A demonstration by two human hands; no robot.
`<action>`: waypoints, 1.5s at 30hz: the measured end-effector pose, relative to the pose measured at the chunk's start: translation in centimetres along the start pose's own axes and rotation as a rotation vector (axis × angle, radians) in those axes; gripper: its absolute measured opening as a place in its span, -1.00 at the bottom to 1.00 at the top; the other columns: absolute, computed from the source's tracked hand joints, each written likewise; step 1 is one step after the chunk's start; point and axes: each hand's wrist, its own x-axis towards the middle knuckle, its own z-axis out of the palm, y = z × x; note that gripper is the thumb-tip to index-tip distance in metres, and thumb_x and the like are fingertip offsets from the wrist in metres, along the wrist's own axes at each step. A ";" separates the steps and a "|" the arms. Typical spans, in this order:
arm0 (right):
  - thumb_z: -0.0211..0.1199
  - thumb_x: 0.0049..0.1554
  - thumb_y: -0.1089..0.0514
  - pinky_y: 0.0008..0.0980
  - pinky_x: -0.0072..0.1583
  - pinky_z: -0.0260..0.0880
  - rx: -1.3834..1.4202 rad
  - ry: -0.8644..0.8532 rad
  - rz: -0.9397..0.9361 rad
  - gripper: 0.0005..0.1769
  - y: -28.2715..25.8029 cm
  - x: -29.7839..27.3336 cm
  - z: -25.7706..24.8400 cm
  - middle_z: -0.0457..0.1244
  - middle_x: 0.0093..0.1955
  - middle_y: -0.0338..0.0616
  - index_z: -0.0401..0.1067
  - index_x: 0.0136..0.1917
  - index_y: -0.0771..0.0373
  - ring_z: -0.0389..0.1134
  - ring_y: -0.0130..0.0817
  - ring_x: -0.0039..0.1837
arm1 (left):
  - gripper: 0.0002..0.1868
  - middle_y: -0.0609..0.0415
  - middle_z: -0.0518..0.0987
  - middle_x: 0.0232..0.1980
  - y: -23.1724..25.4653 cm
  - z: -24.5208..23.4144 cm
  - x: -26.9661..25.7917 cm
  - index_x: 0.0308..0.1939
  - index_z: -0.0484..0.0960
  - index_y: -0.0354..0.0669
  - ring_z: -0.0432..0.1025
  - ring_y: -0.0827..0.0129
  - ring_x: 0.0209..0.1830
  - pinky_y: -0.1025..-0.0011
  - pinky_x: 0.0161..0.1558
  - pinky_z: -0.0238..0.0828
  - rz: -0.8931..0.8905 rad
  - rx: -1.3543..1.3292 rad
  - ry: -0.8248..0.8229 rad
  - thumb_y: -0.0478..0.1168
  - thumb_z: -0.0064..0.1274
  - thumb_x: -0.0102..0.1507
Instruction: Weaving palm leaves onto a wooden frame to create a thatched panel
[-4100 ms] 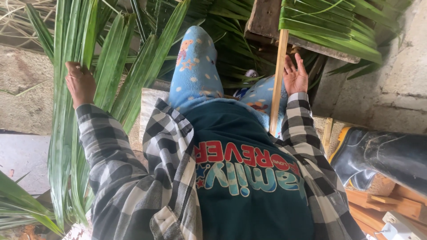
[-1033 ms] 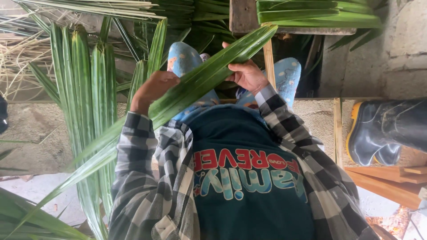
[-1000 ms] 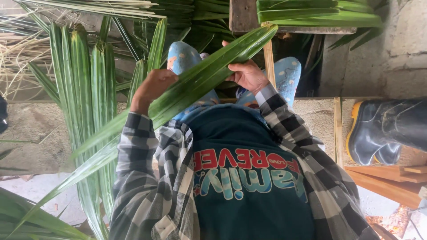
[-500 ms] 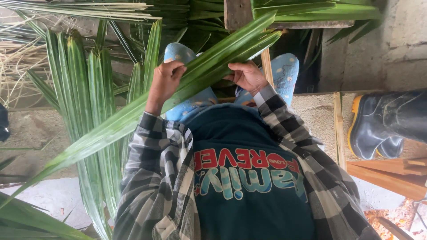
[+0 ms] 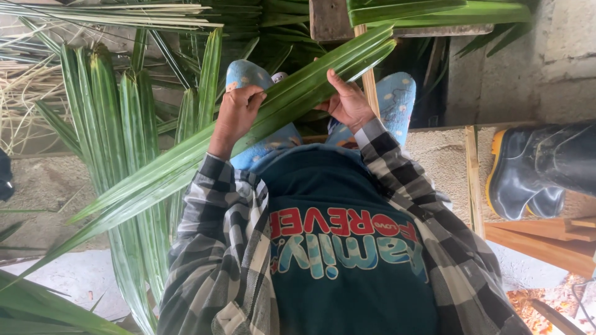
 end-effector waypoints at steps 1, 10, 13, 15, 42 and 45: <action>0.47 0.13 0.08 0.25 -0.08 0.65 0.001 0.030 -0.009 -0.60 0.5 0.7 -0.9 0.41 0.11 0.31 0.49 0.10 0.39 0.52 0.27 0.02 | -0.88 -0.11 0.70 -0.25 -0.1 0.1 0.0 -0.07 0.75 0.01 0.58 -0.18 -0.15 -0.07 -0.15 0.54 -0.015 0.013 -0.002 -0.17 0.17 0.35; 0.54 0.07 0.11 0.38 -0.13 0.62 0.058 0.153 -0.091 -0.55 -0.5 1.3 -2.0 0.42 0.04 0.24 0.42 0.09 0.36 0.52 0.30 -0.04 | -0.84 -0.11 0.69 -0.22 3.3 0.1 2.5 -0.04 0.72 0.06 0.58 -0.17 -0.14 -0.10 -0.08 0.51 0.020 0.217 -0.077 -0.09 0.08 0.38; 0.52 0.06 0.13 0.07 -0.17 0.61 0.119 0.114 -0.079 -0.60 -3.1 0.0 -2.5 0.41 -0.03 0.14 0.41 0.04 0.33 0.51 0.13 -0.10 | -0.77 -0.08 0.65 -0.11 5.8 1.1 5.3 0.12 0.62 -0.07 0.54 0.01 -0.09 0.01 0.04 0.48 0.178 0.331 -0.061 -0.18 0.06 0.39; 0.51 0.05 0.14 -0.24 -0.20 0.60 0.152 0.064 -0.060 -0.65 -5.3 -0.4 -3.7 0.41 -0.09 0.06 0.40 -0.02 0.31 0.49 -0.04 -0.16 | -0.65 -0.07 0.61 -0.01 7.5 2.5 7.0 0.26 0.54 -0.18 0.51 0.19 -0.03 0.13 0.14 0.46 0.326 0.411 -0.033 -0.27 0.09 0.38; 0.52 0.05 0.09 -0.10 0.02 0.66 0.132 0.265 -0.161 -0.62 -13.6 7.9 -20.0 0.46 0.15 0.05 0.55 0.12 0.21 0.53 0.03 0.20 | -0.31 -0.01 -0.18 0.67 5.7 17.3 12.8 0.66 -0.08 -0.12 -0.28 -0.04 0.66 -0.23 0.65 -0.20 0.650 0.865 -0.181 0.16 -0.16 0.68; 0.59 -0.03 0.04 0.15 0.51 0.38 0.188 0.273 -0.154 -0.56 -13.2 7.7 -19.2 0.45 0.21 0.00 0.56 0.11 0.09 0.47 0.03 0.36 | -0.25 -0.04 -0.08 0.67 5.3 17.8 13.1 0.65 -0.04 -0.14 -0.17 -0.08 0.66 -0.27 0.57 -0.07 0.678 0.871 -0.129 0.22 -0.10 0.64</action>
